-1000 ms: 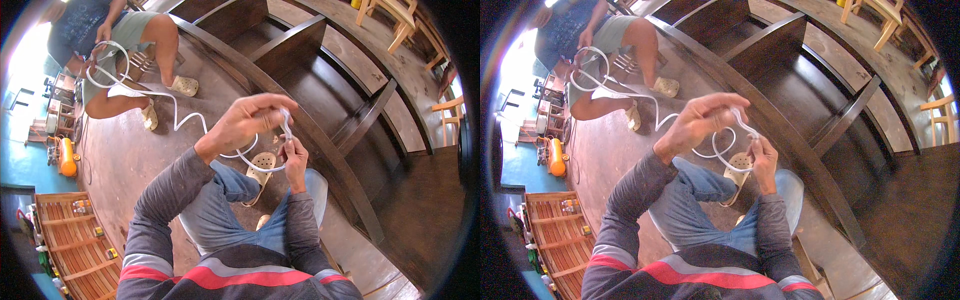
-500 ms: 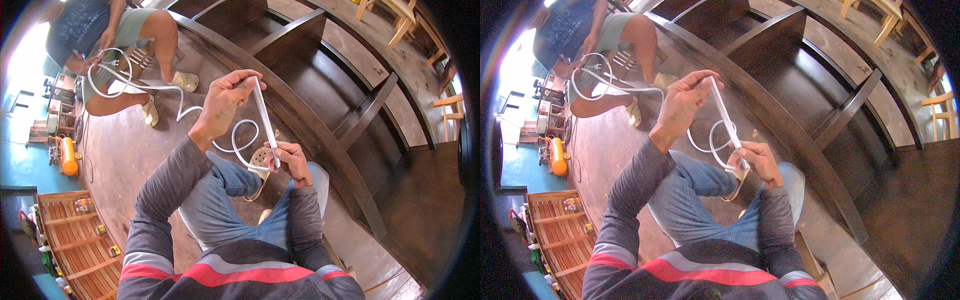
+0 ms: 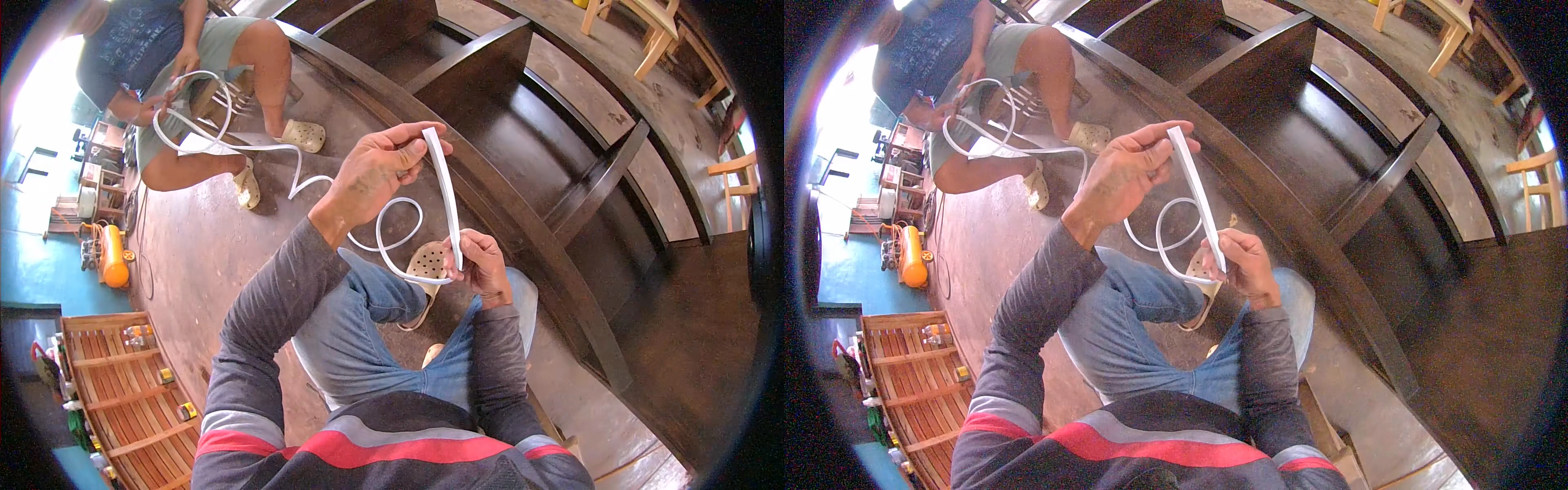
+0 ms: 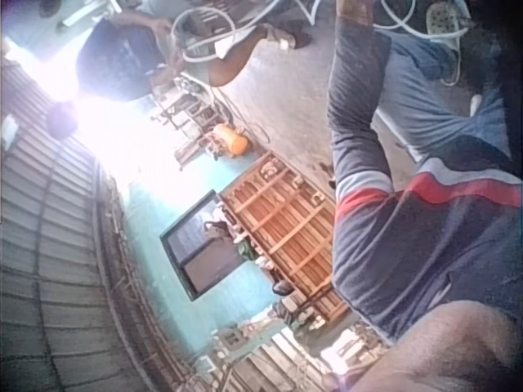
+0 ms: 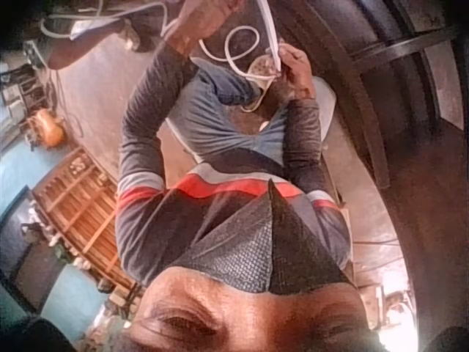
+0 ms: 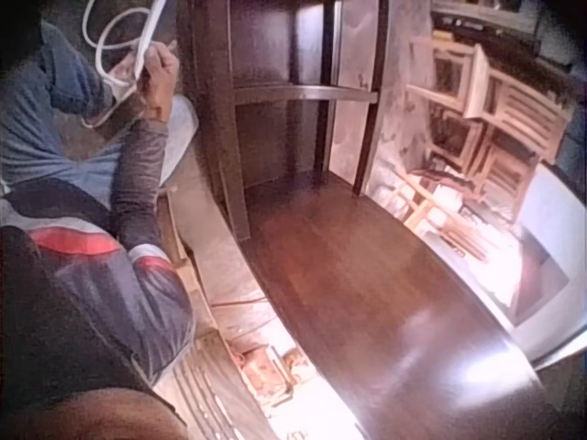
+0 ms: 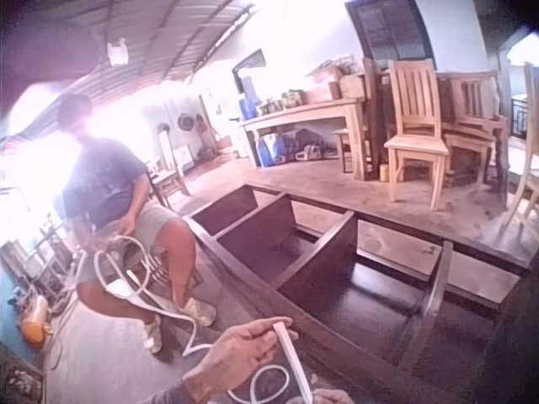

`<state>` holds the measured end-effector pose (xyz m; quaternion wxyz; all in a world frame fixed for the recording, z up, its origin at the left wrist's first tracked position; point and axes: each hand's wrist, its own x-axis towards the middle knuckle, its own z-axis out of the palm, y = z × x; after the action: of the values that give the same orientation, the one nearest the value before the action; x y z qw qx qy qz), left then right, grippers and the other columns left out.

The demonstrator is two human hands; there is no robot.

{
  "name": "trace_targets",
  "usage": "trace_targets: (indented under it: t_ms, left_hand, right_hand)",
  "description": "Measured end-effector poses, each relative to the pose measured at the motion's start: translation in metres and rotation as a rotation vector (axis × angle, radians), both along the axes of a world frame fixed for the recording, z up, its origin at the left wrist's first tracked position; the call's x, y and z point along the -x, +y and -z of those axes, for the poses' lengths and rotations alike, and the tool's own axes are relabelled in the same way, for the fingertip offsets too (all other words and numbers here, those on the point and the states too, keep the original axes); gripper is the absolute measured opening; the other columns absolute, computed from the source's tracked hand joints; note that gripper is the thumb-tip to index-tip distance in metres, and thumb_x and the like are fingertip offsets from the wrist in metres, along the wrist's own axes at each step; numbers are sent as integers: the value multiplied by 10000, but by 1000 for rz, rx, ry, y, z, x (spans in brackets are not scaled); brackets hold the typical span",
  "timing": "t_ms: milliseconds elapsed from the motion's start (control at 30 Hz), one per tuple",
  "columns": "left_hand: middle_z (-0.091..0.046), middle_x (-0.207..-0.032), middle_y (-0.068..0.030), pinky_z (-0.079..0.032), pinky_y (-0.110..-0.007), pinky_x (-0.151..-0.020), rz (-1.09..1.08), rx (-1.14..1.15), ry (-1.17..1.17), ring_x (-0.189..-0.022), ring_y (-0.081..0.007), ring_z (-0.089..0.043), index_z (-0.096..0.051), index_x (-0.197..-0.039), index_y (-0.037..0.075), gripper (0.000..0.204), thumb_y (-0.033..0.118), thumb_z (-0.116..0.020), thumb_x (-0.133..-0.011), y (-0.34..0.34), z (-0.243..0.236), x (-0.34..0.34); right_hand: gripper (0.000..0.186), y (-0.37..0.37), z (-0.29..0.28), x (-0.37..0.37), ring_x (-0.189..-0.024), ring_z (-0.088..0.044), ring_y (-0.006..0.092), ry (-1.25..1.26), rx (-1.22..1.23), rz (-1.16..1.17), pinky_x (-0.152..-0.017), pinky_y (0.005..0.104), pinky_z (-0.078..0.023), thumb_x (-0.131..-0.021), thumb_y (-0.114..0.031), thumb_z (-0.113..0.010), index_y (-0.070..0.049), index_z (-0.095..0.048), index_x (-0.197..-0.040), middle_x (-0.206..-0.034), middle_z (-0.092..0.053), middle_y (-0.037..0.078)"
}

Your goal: Installing a flexible LED strip light inside a wooden shelving unit and plugging it into a wall outlet.

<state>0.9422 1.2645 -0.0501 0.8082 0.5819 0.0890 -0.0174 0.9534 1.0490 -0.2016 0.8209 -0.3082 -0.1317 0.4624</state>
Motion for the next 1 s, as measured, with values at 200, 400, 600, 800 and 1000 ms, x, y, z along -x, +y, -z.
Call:
trace_targets:
  t_ms: [200, 400, 600, 800, 1000]
  left_hand:
    - [-646, -1091, -92, -408, -197, -711, 43, 5, -17, -905, -83, -561, -522, -1288, 11, 361, 139, -564, -952, -1, -2, 0]
    - [-645, -1041, -70, -393, -194, -680, 8, -22, -30, -853, -75, -552, -566, -1178, 24, 272, 144, -598, -936, 1, 8, -1]
    - [-640, -1014, -55, -434, -216, -692, 3, 30, 33, -863, -89, -555, -567, -1172, 28, 269, 198, -562, -963, -2, 4, -3]
    - [-627, -1087, -77, -483, -273, -753, 57, 261, 93, -924, -149, -581, -563, -1184, 29, 402, 361, -408, -1020, -1, 1, -2]
    - [-565, -1245, -158, -482, -373, -936, 59, 281, 12, -1129, -255, -562, -467, -1296, -34, 397, 66, -533, -917, -1, 1, -1]
  right_hand:
    - [312, -1, -2, -1, -514, -553, 122, 22, 27, -4, -423, 219, -374, -954, -247, -558, 55, -614, -1009, -722, -634, 105]
    - [301, 0, -6, -1, -461, -507, 103, -16, 129, -32, -382, 210, -328, -943, -243, -578, 48, -617, -1010, -666, -614, 89]
    - [310, 0, 3, 0, -395, -431, 87, 53, 34, 54, -360, 210, -311, -938, -274, -592, 28, -604, -1010, -619, -586, 68]
    - [337, -2, 6, -1, -362, -384, 75, 168, -99, 180, -323, 207, -276, -920, -322, -616, 10, -581, -964, -611, -559, 53]
    - [215, -5, 16, -6, -407, -393, 86, 231, -297, 187, -366, 220, -276, -971, -215, -524, -29, -535, -1079, -624, -491, 38]
